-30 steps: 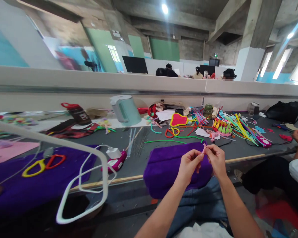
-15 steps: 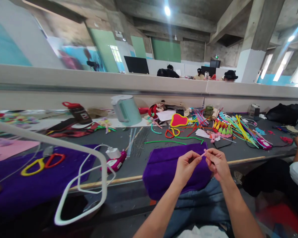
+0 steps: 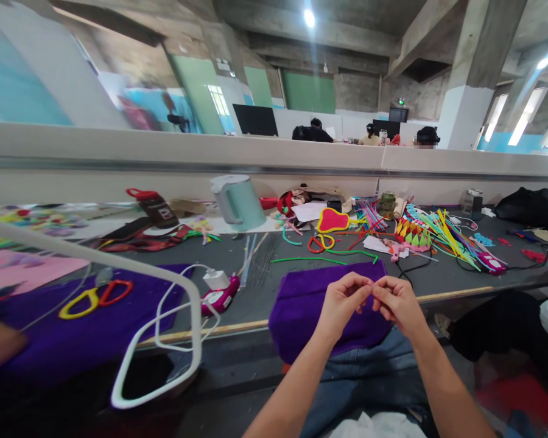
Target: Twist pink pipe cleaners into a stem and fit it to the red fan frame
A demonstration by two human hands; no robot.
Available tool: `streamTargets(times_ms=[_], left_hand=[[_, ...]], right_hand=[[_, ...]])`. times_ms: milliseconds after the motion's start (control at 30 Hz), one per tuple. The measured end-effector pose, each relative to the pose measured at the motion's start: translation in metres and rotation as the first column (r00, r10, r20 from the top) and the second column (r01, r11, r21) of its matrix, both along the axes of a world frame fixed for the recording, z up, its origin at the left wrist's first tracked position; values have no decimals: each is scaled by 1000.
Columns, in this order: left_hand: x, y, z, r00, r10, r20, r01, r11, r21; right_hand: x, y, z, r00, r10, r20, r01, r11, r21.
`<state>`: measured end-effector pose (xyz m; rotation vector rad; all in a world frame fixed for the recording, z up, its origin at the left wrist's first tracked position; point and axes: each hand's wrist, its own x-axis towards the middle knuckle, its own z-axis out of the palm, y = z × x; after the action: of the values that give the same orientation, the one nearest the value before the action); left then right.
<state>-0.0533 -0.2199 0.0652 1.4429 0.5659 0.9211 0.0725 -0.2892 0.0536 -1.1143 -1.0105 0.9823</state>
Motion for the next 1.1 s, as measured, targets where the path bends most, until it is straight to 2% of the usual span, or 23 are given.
streamTargets(times_ms=[100,167,233,267,300,367,467,533,633,767,1000,1100], left_hand=[[0,1,-4,997,62,-35,-62,998,6],[0,1,-7,996,82,-27,-82,996,-19],[0,1,-9,997,83,-10,-83,996,-39],[-1,1,-10,997,81,-5,-81,996,-38],[-2,1,-10,997,80,-4,-80,996,-28],[-4,1,-9,997,82,-10,-82,997,7],[-9,0,-5,997,73,-20,-71,995,63],[-11,0,-2,998,57,-18,-55,995,84],[-13,-2,3,1000,23,6,-23,996,81],[-14,-4,8,999,-13,36,11,998,57],[-15,-3,12,995,-34,92,30,998,50],[-15,-1,9,994,-54,93,56,998,-15]], right_hand=[[-4,-1,-5,961,-153,232,139,987,76],[-8,-2,-8,859,-298,416,225,950,215],[-12,-3,-10,736,-413,536,259,904,341],[-14,-3,-11,701,-443,559,265,889,372],[-15,-3,-11,699,-450,555,271,886,378],[-17,-2,-11,786,-391,478,262,912,315],[-18,-1,-7,961,-202,190,175,973,151],[-18,-1,-4,995,-100,-15,101,993,67],[-17,-1,-1,977,-23,-211,25,1000,9],[-17,-1,0,930,51,-365,-63,998,-21],[-16,1,-4,810,225,-542,-244,969,39],[-16,3,-3,787,274,-553,-290,955,61]])
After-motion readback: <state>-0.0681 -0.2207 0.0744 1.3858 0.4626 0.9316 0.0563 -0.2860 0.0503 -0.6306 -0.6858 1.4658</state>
